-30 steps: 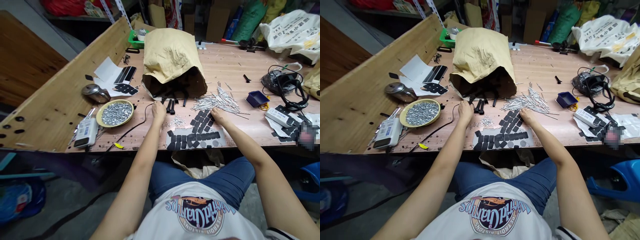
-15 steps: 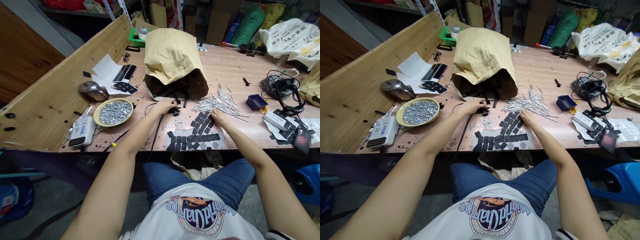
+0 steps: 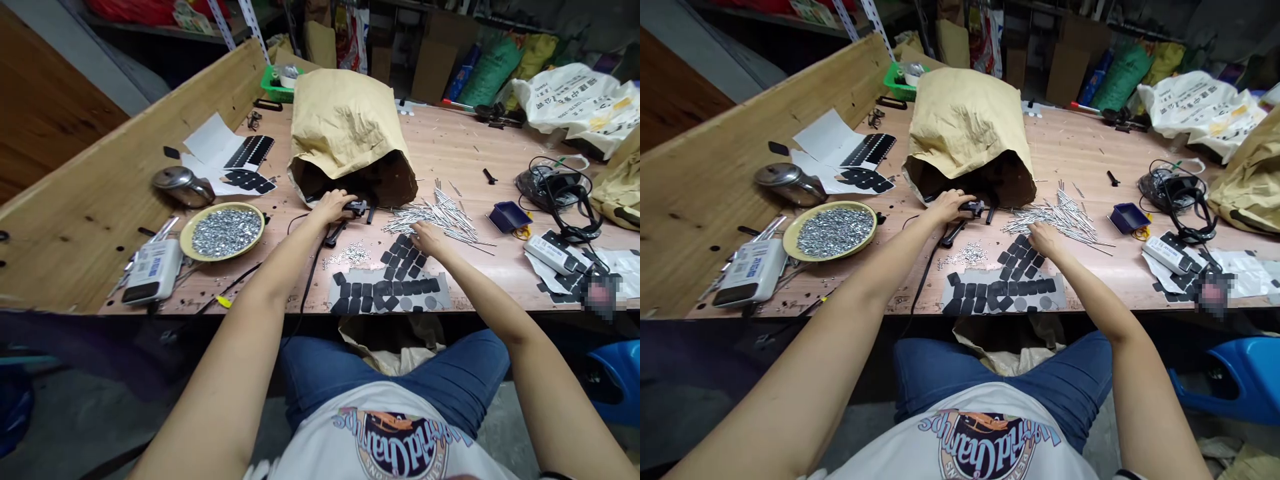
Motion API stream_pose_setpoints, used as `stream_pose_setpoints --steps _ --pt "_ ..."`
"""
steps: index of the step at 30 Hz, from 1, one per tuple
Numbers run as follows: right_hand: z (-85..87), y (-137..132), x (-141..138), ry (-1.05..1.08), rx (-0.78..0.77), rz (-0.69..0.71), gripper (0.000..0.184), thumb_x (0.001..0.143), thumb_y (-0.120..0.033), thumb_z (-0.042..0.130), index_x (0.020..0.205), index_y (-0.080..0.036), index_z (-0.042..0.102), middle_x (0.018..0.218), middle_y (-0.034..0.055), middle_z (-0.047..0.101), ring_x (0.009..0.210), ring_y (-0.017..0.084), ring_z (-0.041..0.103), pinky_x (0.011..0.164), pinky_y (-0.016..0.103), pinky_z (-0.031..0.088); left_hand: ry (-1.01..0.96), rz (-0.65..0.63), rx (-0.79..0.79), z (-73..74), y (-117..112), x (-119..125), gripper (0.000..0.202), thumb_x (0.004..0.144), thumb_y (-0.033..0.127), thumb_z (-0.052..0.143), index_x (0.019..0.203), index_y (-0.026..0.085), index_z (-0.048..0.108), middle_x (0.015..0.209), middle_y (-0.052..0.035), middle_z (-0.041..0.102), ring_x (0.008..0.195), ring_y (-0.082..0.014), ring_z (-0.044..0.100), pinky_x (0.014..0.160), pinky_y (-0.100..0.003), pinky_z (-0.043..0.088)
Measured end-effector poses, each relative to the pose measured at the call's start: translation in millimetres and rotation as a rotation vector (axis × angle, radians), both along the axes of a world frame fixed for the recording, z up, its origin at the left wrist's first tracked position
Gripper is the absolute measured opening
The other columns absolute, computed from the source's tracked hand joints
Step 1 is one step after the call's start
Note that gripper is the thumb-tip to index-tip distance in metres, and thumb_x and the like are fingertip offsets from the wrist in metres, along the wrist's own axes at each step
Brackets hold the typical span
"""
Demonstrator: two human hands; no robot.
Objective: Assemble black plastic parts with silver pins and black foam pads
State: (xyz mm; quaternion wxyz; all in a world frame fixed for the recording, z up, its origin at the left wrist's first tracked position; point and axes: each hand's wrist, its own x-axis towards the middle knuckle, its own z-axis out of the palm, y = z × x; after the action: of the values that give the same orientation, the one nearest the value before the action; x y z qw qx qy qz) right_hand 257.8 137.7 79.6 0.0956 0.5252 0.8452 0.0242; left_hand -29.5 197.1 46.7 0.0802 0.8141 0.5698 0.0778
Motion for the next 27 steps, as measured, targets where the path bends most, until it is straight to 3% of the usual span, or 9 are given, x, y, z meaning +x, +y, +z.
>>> stream_pose_setpoints --steps 5,8,12,15,17,19,23,27 --pt "-8.9 32 -68 0.317 -0.088 -0.116 0.028 0.09 -0.024 0.043 0.109 -0.015 0.061 0.112 0.012 0.066 0.103 0.023 0.06 0.085 0.032 0.046 0.013 -0.012 -0.046 1.4 6 16 0.032 0.078 0.004 0.041 0.095 0.017 0.065 0.114 -0.0145 0.057 0.116 -0.0283 0.049 0.096 -0.041 0.036" --pt "-13.6 50 -105 0.396 -0.097 -0.284 0.028 0.089 -0.029 0.045 0.103 -0.013 0.063 0.108 0.0159 0.067 0.1 0.026 0.062 0.081 0.033 0.047 -0.32 0.172 -0.006 -3.8 1 15 0.024 0.074 0.002 0.048 0.088 0.014 0.063 0.109 -0.0154 0.062 0.115 -0.0289 0.052 0.1 -0.045 0.035" --pt "-12.6 59 -127 0.463 -0.154 -0.438 0.023 0.08 -0.027 0.056 0.094 -0.011 0.065 0.102 0.0177 0.068 0.094 0.026 0.064 0.075 0.031 0.048 -0.922 0.391 -0.078 -9.5 -16 9 0.011 0.081 0.02 0.053 0.087 0.014 0.06 0.089 -0.0114 0.068 0.088 -0.0222 0.066 0.083 -0.04 0.051" --pt "-11.4 51 -133 0.629 -0.112 -0.348 0.023 0.084 -0.027 0.048 0.09 -0.013 0.065 0.093 0.0109 0.07 0.087 0.02 0.064 0.073 0.026 0.047 -1.493 0.464 -0.222 -10.8 -31 10 0.018 0.075 0.03 0.064 0.077 0.013 0.06 0.078 -0.0085 0.069 0.074 -0.019 0.067 0.072 -0.036 0.055" --pt "-11.6 41 -140 0.784 -0.058 -0.209 0.024 0.086 -0.027 0.045 0.095 -0.014 0.063 0.09 0.0064 0.07 0.083 0.016 0.063 0.072 0.024 0.045 -1.692 0.497 -0.254 -10.9 -40 15 0.023 0.066 0.03 0.074 0.076 0.013 0.061 0.074 -0.0059 0.07 0.071 -0.0175 0.067 0.07 -0.034 0.056" --pt "-11.5 29 -147 0.819 -0.011 -0.08 0.025 0.086 -0.025 0.045 0.101 -0.015 0.061 0.093 0.0053 0.069 0.083 0.016 0.062 0.073 0.024 0.044 -1.795 0.527 -0.221 -10.9 -46 20 0.027 0.061 0.029 0.078 0.077 0.014 0.062 0.074 -0.0035 0.07 0.07 -0.016 0.067 0.069 -0.032 0.056" --pt "-8.7 11 -158 0.647 0.012 0.083 0.026 0.088 -0.022 0.042 0.104 -0.015 0.061 0.102 0.0088 0.066 0.092 0.02 0.059 0.079 0.027 0.043 -1.88 0.604 -0.078 -10.8 -55 21 0.028 0.053 0.02 0.081 0.073 0.014 0.063 0.071 -0.0016 0.069 0.068 -0.0148 0.066 0.068 -0.028 0.055" --pt "-8.9 3 -160 0.502 0.01 0.142 0.036 0.092 -0.016 0.031 0.116 -0.016 0.057 0.117 0.0107 0.059 0.099 0.019 0.056 0.081 0.028 0.043 -1.926 0.709 0.1 -4.1 -57 3 0.018 0.058 0.017 0.076 0.067 0.014 0.061 0.063 0.0001 0.065 0.063 -0.0132 0.065 0.067 -0.027 0.055"
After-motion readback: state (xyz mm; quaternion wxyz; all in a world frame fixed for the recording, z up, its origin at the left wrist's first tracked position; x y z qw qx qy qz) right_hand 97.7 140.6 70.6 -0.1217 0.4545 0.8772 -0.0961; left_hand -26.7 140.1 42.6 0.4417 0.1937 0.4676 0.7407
